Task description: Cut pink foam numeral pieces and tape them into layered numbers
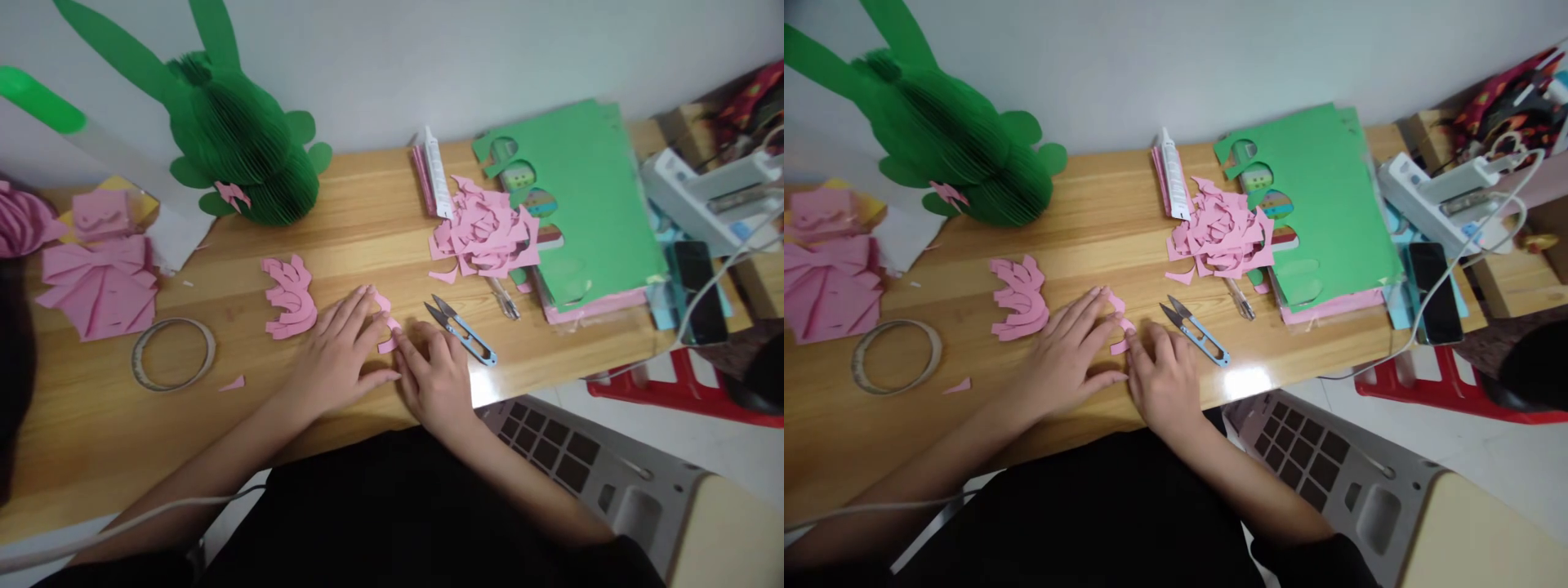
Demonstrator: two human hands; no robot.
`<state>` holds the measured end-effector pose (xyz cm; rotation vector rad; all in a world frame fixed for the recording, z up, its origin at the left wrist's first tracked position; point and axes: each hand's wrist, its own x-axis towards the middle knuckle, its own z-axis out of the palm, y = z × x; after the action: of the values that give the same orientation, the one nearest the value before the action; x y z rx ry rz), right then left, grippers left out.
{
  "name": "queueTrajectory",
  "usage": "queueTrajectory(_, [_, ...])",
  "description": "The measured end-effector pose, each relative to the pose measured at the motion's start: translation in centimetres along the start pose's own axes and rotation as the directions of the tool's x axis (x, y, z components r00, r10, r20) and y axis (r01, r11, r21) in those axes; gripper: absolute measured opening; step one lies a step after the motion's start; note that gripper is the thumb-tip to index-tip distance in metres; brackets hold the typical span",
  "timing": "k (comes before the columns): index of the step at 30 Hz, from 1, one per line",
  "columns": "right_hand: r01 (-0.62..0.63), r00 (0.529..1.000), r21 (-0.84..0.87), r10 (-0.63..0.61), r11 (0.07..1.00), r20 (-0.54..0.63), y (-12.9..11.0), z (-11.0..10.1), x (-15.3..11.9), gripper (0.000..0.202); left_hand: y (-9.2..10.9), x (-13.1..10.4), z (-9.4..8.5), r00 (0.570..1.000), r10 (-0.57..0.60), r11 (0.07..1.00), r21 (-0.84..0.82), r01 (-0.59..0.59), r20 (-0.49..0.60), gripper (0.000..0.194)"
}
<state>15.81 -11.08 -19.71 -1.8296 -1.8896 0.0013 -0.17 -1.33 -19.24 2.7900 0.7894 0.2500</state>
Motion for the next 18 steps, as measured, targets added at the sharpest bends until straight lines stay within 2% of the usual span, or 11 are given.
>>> queueTrajectory(3, [0.037, 0.999, -0.066, -0.038, 0.997, -0.009, 0.0, 0.2, -0.08, 0.03, -0.22, 0.05, 0.17, 1.0, -0.012, 0.999, -0.04, 0.011, -0.027, 0.055])
queueTrajectory(6, [0.066, 0.998, -0.058, -0.067, 0.996, -0.018, 0.11, 0.18, -0.2, 0.029, -0.3, 0.2, 0.24, 0.995, -0.064, 0.994, -0.089, 0.058, -0.07, 0.035])
queueTrajectory(11, [0.199, 0.98, -0.005, -0.199, 0.98, -0.005, 0.1, 0.04, -0.41, 0.025, -0.11, 0.45, 0.08, 0.991, -0.109, 0.984, -0.149, 0.096, -0.082, 0.028])
queueTrajectory(14, [0.163, 0.986, 0.016, -0.163, 0.986, -0.04, 0.09, 0.24, -0.5, 0.024, -0.09, 0.5, 0.15, 0.989, -0.122, 0.978, -0.178, 0.105, -0.084, 0.032])
queueTrajectory(18, [0.004, 0.999, 0.177, 0.005, 0.984, -0.052, 0.59, 0.8, -0.31, 0.025, -0.44, 0.36, 0.48, 0.97, -0.186, 0.944, -0.301, 0.133, -0.156, 0.043])
